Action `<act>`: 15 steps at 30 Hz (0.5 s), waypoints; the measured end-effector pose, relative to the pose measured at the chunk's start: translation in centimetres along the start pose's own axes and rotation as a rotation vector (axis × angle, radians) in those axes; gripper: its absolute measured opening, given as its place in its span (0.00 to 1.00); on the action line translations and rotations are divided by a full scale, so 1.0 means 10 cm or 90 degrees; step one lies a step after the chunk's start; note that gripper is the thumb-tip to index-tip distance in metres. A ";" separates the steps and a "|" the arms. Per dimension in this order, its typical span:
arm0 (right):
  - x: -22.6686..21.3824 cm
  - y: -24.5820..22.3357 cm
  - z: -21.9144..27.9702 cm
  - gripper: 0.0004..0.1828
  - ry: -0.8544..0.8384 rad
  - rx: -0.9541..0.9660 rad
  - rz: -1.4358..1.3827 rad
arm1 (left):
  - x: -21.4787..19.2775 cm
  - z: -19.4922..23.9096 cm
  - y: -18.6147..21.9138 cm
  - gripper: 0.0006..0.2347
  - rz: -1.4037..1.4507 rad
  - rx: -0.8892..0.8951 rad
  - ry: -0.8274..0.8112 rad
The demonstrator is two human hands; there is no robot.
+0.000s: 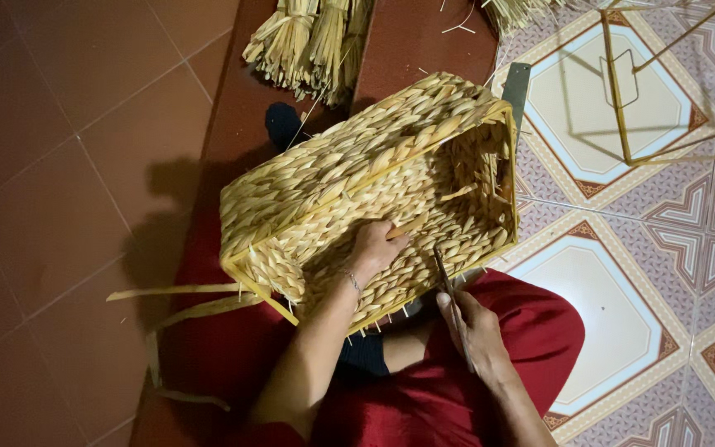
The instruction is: The person sits on the floor and uses a knife to trim and tuck the edges of a woven basket. They repeatedly cut protruding strands and press them into the weave to finish the basket's rim.
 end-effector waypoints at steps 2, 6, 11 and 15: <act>-0.03 -0.12 0.03 0.24 -0.025 -0.009 0.013 | 0.03 -0.01 -0.06 0.14 -0.023 0.002 0.035; -0.18 -0.58 0.13 0.37 0.053 -0.209 0.306 | 0.10 0.02 -0.16 0.14 0.003 -0.076 -0.018; -0.22 -0.79 -0.12 0.49 -0.007 -0.174 0.653 | 0.07 0.13 -0.07 0.11 0.093 -0.109 -0.053; -0.08 -0.81 -0.41 0.48 -0.098 -0.162 0.688 | -0.05 0.20 -0.04 0.13 0.076 -0.112 -0.043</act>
Point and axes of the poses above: each hand's wrist, its own z-axis away from the middle knuckle, its own x-axis out of the palm, y = z × x, the point moved 5 cm from there along -z, towards the middle knuckle, and after that the axes turned 12 degrees about -z, right-handed, at the moved point
